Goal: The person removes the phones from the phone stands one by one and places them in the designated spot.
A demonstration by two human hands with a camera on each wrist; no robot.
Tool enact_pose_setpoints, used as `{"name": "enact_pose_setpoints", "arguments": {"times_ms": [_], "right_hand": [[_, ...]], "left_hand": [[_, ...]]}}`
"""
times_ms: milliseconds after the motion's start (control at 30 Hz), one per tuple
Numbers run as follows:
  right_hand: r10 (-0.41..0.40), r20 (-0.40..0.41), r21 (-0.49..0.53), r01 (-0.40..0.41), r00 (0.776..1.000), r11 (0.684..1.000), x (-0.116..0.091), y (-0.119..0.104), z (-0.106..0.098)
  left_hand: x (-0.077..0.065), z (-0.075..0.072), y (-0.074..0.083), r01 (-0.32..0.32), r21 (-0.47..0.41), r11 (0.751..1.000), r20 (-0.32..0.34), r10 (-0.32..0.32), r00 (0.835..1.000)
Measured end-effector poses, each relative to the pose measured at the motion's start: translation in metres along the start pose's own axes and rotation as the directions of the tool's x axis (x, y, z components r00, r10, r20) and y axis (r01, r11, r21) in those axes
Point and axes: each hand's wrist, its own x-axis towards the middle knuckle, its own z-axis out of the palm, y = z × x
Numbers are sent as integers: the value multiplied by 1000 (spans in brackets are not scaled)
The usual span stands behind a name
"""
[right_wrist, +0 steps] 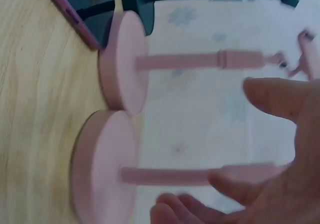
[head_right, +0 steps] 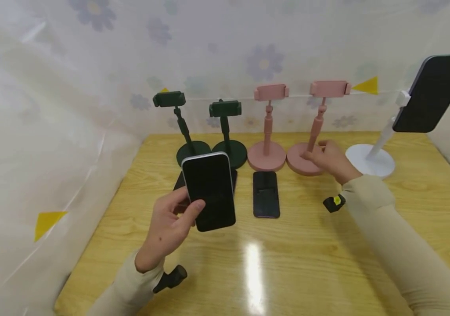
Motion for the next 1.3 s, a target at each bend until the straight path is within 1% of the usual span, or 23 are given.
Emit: {"name": "enact_pose_setpoints", "arguments": {"times_ms": [67, 100, 133, 167, 233, 267, 300, 367, 467, 533, 567, 633, 667, 733, 833, 900, 967, 1033, 1100, 1133, 1200, 1300], "right_hand": [[-63, 40, -76, 66, 997, 995, -18, -11, 6], [-110, 53, -92, 115, 992, 989, -27, -18, 12], [-162, 60, -101, 168, 985, 981, -37, -25, 18], [-229, 67, -95, 235, 971, 967, -46, -32, 26], [-368, 82, -48, 372, 926, 927, -64, -45, 42], [-427, 93, -4, 430, 899, 903, -72, -51, 51], [-483, 106, 39, 481, 869, 876, -79, -56, 59], [-582, 134, 120, 569, 802, 813, -90, -66, 74], [-666, 175, 247, 623, 725, 742, -103, -75, 91], [-708, 196, 328, 634, 679, 700, -110, -78, 101], [-722, 202, 373, 629, 662, 682, -112, -80, 105], [-737, 203, 446, 609, 645, 656, -116, -82, 113], [-739, 195, 466, 601, 645, 649, -118, -83, 116], [-729, 176, 482, 588, 661, 649, -120, -84, 120], [-707, 143, 445, 593, 693, 671, -121, -84, 124], [-693, 134, 411, 597, 708, 689, -121, -83, 125], [-685, 127, 382, 602, 717, 701, -121, -81, 125], [-680, 124, 354, 608, 722, 710, -121, -78, 125], [-670, 125, 330, 606, 731, 723, -120, -74, 123], [-663, 127, 318, 603, 738, 732, -119, -71, 122], [-634, 133, 290, 582, 762, 760, -118, -65, 119], [-579, 127, 236, 542, 806, 806, -115, -55, 110]], "left_hand": [[0, 0, 1, 8, -1, 1000, 3, -8, 1000], [0, 0, 1, 12, 0, 1000, 6, -12, 1000], [1, 1, 2, 15, 0, 1000, 9, -15, 1000], [0, 2, 2, 18, -4, 1000, 12, -18, 1000], [0, 5, 2, 25, -14, 1000, 21, -25, 999], [0, 7, 2, 30, -22, 999, 28, -30, 999], [0, 8, 1, 33, -32, 999, 36, -32, 999], [0, 11, 1, 47, -55, 997, 54, -44, 998], [-1, 16, -1, 64, -78, 995, 80, -57, 995], [-1, 19, -1, 71, -89, 993, 93, -63, 994], [-2, 20, -1, 72, -89, 993, 97, -63, 993], [-3, 23, -2, 75, -94, 993, 106, -65, 992], [-3, 24, -2, 74, -95, 993, 110, -64, 992], [-4, 26, -2, 83, -94, 992, 115, -71, 991], [-5, 28, -2, 101, -94, 990, 126, -89, 988], [-5, 27, -3, 137, -87, 987, 147, -123, 982], [-5, 27, -4, 191, -77, 979, 186, -174, 967], [-5, 26, -5, 242, -58, 968, 228, -223, 948], [-6, 25, -7, 274, -31, 961, 260, -257, 931], [-6, 24, -7, 283, -21, 959, 267, -268, 926], [-6, 22, -9, 288, -6, 958, 269, -276, 923], [-8, 17, -11, 291, 13, 957, 256, -285, 924]]}}
